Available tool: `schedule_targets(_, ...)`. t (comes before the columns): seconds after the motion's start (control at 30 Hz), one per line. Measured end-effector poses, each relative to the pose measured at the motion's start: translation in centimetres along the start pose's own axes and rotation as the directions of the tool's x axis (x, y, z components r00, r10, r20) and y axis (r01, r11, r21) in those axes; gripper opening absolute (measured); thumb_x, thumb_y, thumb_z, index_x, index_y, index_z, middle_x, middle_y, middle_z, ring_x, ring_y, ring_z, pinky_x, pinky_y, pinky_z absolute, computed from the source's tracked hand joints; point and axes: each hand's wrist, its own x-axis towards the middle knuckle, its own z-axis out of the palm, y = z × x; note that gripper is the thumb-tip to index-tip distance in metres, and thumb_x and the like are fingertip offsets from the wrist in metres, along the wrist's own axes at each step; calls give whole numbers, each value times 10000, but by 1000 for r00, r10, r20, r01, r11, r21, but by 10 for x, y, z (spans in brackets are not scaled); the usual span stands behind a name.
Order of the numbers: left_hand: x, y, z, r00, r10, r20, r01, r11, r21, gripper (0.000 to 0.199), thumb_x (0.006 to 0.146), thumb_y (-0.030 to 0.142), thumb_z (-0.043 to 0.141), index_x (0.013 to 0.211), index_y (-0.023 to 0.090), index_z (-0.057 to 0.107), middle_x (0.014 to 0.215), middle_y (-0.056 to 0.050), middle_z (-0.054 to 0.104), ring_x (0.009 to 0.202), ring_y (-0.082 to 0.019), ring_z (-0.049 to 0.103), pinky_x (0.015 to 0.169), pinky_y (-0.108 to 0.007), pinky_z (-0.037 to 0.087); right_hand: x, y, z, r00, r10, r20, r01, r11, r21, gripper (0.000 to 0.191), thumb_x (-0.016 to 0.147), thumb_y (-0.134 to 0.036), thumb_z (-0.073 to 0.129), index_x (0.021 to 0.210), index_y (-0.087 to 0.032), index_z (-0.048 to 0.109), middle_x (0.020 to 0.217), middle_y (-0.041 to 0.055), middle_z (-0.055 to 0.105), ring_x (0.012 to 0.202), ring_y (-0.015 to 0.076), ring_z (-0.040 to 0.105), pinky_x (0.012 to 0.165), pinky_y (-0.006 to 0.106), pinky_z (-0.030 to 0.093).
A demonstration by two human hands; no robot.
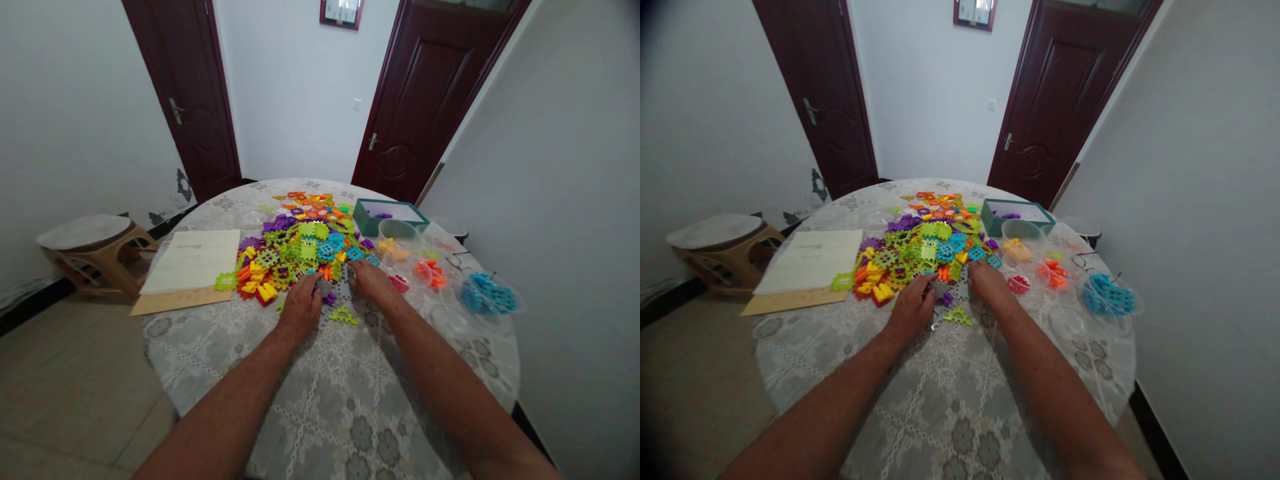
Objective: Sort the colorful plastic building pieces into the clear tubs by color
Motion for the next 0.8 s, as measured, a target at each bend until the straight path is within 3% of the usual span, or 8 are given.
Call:
schedule_targets(0.13,0,1,0,1000,-15,1,15,1000,1,395,982,143,494,1356,187,612,1291,-123,717,1243,-257,659,1094,-462,527,3,9,-2,1000,7,17,-7,1000,22,488,934,-292,674,1403,-163,634,1419,203,616,1175,311,666,974,370,515)
schedule_targets(0.27,1,1,0,1000,-30,-8,30,1000,-7,400,975,142,502,1355,193,618,1299,-119,717,1240,-254,664,1098,-460,529,7,19,1,1000,20,-2,-20,995,93,466,890,-281,733,1335,-161,661,1353,162,642,1200,270,635,1006,330,484)
schedule_targets(0.37,1,1,0,999,-42,-18,42,999,-23,402,970,149,506,1349,207,627,1297,-108,717,1243,-250,665,1109,-452,525,1,21,2,992,33,-120,-9,981,196,280,908,-244,661,1172,-160,695,1197,128,686,1106,241,639,966,325,481)
schedule_targets(0.47,3,4,-2,996,-83,-18,82,995,-64,408,965,148,501,1346,195,640,1303,-112,717,1253,-247,660,1120,-436,513,-12,15,-2,951,85,-299,33,929,368,139,924,-287,599,978,-190,682,1009,84,697,973,228,639,882,329,489)
schedule_targets(0.53,4,8,-6,990,-144,-10,142,983,-116,422,950,143,512,1349,181,646,1321,-117,713,1253,-249,658,1120,-432,505,-23,7,-3,941,166,-296,38,815,578,180,928,-383,604,936,-211,656,852,31,673,798,202,628,747,310,497)
schedule_targets(0.63,8,18,-12,963,-269,29,269,937,-222,430,937,184,562,1358,171,652,1313,-118,717,1193,-250,673,1075,-420,516,-36,-14,5,981,174,-83,-7,464,886,305,899,-499,656,1041,-231,622,663,-62,571,525,148,517,514,265,430)
schedule_targets(0.7,10,23,-17,941,-331,68,337,900,-278,444,925,241,616,1362,167,658,1247,-112,733,1119,-246,685,1023,-402,529,-41,-32,14,991,137,-1,-38,283,958,392,861,-508,709,1115,-234,592,634,-91,540,465,131,484,446,249,409)
schedule_targets(0.8,11,26,-21,923,-369,109,384,863,-328,490,879,282,695,1357,178,671,1091,-80,744,974,-221,677,937,-372,540,-42,-53,28,986,163,25,-59,206,977,431,815,-482,760,1121,-236,582,720,-73,593,495,126,551,444,245,467)
